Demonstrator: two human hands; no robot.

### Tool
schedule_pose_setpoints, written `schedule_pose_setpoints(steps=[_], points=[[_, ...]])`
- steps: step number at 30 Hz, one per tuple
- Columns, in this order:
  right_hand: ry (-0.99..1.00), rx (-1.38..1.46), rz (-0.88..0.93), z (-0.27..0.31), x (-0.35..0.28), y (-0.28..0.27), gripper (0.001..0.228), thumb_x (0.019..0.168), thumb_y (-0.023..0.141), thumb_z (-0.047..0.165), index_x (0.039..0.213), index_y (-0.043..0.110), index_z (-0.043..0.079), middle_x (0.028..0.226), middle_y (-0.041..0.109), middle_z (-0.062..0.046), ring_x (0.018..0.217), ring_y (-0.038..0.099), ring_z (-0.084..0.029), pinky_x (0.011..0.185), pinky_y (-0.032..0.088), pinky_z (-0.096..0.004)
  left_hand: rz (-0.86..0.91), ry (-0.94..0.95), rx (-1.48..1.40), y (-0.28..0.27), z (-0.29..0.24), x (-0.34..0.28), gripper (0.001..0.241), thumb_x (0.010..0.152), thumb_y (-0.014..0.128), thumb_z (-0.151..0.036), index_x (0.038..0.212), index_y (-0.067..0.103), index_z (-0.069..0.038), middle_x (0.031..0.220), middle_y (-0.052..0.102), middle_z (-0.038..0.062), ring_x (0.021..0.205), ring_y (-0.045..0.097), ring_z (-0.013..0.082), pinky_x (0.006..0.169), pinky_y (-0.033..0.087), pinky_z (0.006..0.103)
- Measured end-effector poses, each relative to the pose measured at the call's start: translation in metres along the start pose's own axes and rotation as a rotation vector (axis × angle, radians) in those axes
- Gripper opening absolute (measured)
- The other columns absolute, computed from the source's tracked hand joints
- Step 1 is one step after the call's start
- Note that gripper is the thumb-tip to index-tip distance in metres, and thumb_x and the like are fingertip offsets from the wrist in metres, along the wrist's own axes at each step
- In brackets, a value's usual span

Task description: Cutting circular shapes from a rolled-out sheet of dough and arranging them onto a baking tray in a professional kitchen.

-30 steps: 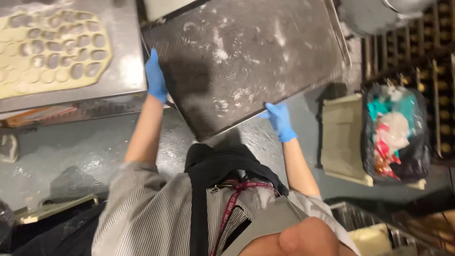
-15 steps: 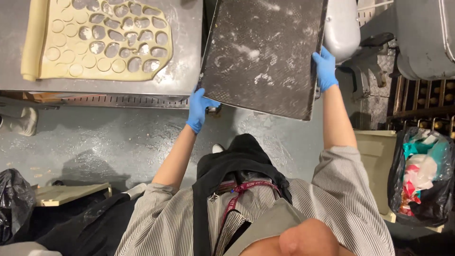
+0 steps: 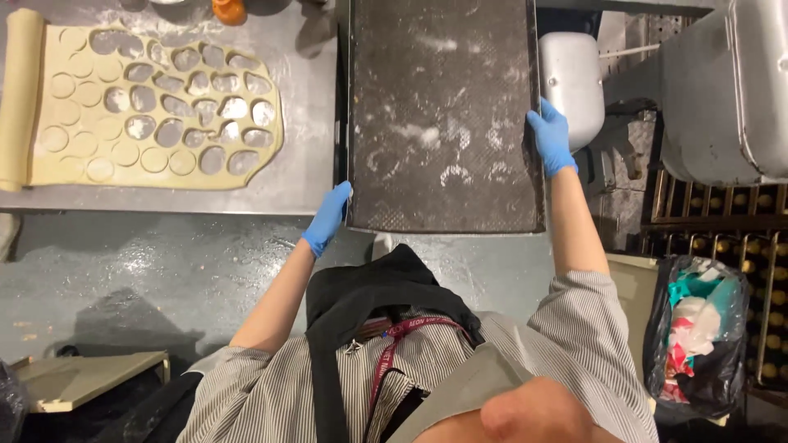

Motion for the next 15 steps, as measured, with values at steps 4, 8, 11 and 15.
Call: schedule_pose_setpoints(steps=[4, 8, 11, 15], points=[[0.012, -0.093, 0.033, 0.034, -0.005, -0.005, 0.056, 0.098, 0.067, 0.013, 0.147, 0.051, -0.007, 0.141, 0.065, -0.018, 0.127, 0.062, -0.023, 0.106, 0.048, -0.034, 0.085, -0.056, 0.077, -0.02, 0.006, 0.026, 0.049, 0.115, 0.057, -0.038, 0.12, 0.064, 0.01, 0.111, 0.059, 0.001, 0.103, 0.052, 0.0109, 0.093, 0.049, 0.0316], [-0.346, -0.666, -0.026, 0.147, -0.036, 0.013, 0.064, 0.093, 0.074, 0.014, 0.148, 0.052, -0.011, 0.143, 0.055, -0.03, 0.126, 0.053, -0.043, 0.106, 0.043, -0.048, 0.185, -0.082, 0.045, -0.016, -0.043, 0.044, 0.044, 0.106, 0.055, -0.039, 0.128, 0.064, -0.002, 0.11, 0.063, -0.004, 0.097, 0.054, 0.0052, 0.088, 0.047, 0.0243], [-0.548, -0.855, 0.064, 0.198, -0.037, 0.053, 0.058, 0.093, 0.075, 0.013, 0.146, 0.057, -0.004, 0.145, 0.055, -0.026, 0.13, 0.052, -0.044, 0.109, 0.041, -0.051, 0.276, -0.021, 0.094, -0.022, -0.06, 0.058, 0.04, 0.106, 0.055, -0.04, 0.115, 0.065, -0.002, 0.097, 0.063, -0.002, 0.087, 0.056, 0.0064, 0.08, 0.048, 0.0254], [-0.618, -1.0, 0.29, 0.244, -0.013, 0.121, 0.051, 0.092, 0.076, 0.016, 0.14, 0.062, 0.006, 0.137, 0.06, -0.015, 0.129, 0.055, -0.036, 0.111, 0.042, -0.049, 0.479, -0.052, 0.251, -0.033, -0.09, 0.079, 0.041, 0.104, 0.058, -0.043, 0.096, 0.069, -0.004, 0.077, 0.064, 0.003, 0.069, 0.062, 0.0111, 0.067, 0.053, 0.0301]])
Point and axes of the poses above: each hand's wrist, its own x-axis towards the middle knuckle, its own y-axis out of the palm, z = x × y, the point moved 2 cm from there along x, towards the middle knuckle
